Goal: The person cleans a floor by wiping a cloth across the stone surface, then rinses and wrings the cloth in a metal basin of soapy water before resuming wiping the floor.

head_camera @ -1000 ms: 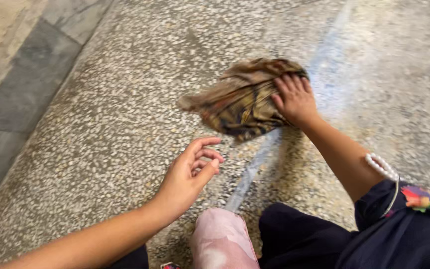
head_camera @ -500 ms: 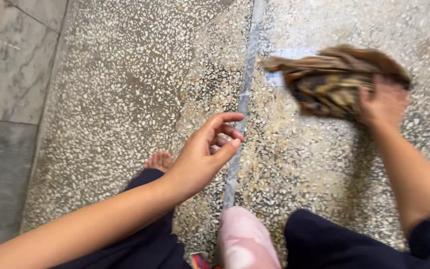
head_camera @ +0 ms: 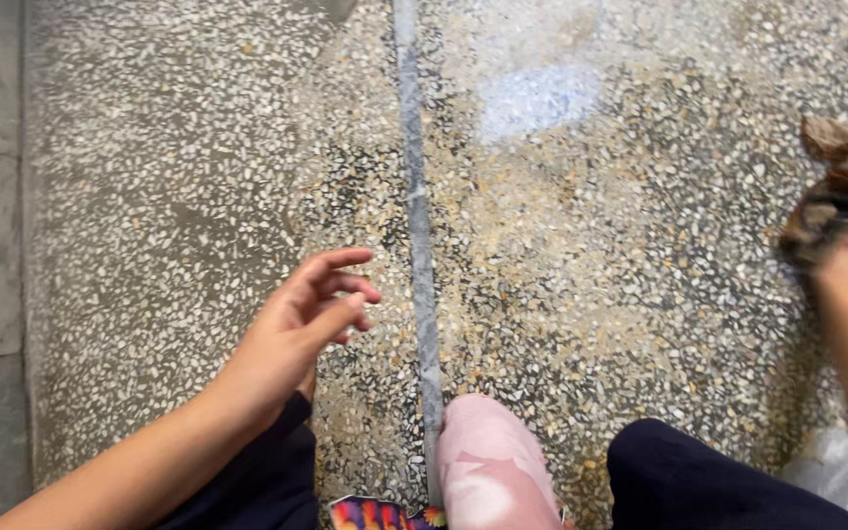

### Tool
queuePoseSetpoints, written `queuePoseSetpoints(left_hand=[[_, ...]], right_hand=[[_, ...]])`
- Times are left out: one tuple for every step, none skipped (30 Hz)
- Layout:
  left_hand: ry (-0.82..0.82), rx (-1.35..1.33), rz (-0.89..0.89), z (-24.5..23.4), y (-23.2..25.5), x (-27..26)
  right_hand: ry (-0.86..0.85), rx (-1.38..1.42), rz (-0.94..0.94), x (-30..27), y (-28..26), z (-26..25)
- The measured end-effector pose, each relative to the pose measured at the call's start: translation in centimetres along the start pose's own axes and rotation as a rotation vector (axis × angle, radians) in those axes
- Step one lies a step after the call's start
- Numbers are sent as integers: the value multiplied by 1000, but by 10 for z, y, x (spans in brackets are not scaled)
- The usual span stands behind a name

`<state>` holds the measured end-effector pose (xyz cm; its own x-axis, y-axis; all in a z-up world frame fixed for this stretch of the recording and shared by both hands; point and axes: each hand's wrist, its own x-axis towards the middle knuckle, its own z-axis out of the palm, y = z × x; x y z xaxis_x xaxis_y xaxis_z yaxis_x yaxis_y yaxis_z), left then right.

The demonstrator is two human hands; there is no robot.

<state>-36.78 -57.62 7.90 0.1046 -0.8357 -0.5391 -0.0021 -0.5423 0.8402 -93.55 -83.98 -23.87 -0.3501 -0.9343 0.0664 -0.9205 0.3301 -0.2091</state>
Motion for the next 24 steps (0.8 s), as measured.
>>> queuePoseSetpoints(left_hand=[[22,8,2,-2,1,-1],[43,16,3,-2,2,-1],[40,30,5,-2,3,0],[36,45,7,-2,5,0],[35,61,11,-1,6,1],[18,55,22,1,6,2],[0,48,31,4,6,1],[-18,40,41,7,6,1],[-25,39,34,8,6,1],[-33,39,28,10,6,1],[-40,37,18,11,5,1],[-31,56,22,12,5,2],[-24,76,26,13,5,4],[-16,97,30,15,4,5],[-20,84,25,17,4,7],[-23,72,19,20,4,9],[-29,60,14,23,5,12],[-57,51,12,26,7,14],[-85,39,15,28,8,17],[-112,26,17,31,10,21],[-111,43,12,35,11,24],[-111,60,7,39,12,27],[-108,80,3,42,14,31],[-131,75,-3,45,16,35]], right_hand=[[-20,17,-65,-15,-24,0],[-55,38,-150,-36,-51,1],[-92,66,-245,-60,-84,3],[-140,96,-348,-89,-117,3],[-189,125,-453,-123,-152,3],[-236,130,-571,-158,-187,2],[-247,131,-730,-191,-214,-3],[-480,73,-724,-215,-244,-9],[-284,22,-978,-244,-257,-19],[-403,-45,-1111,-271,-263,-31],[-529,-115,-1241,-296,-261,-42],[-587,-56,-1378,-314,-252,-53],[-642,6,-1513,-325,-245,-58],[-672,117,-1585,-323,-238,-57],[-697,227,-1652,-315,-226,-55],[-719,341,-1716,-308,-211,-53],[-613,391,-1686,-290,-196,-50],[-507,438,-1654,-263,-180,-45],[-552,294,-1491,-232,-160,-43],[-591,156,-1322,-198,-137,-41],[-564,-59,-1075,-161,-111,-41],[-278,-214,-1001,-125,-82,-43],[-224,87,-880,-93,-46,-50],[-239,-22,-686,-62,-13,-54]])
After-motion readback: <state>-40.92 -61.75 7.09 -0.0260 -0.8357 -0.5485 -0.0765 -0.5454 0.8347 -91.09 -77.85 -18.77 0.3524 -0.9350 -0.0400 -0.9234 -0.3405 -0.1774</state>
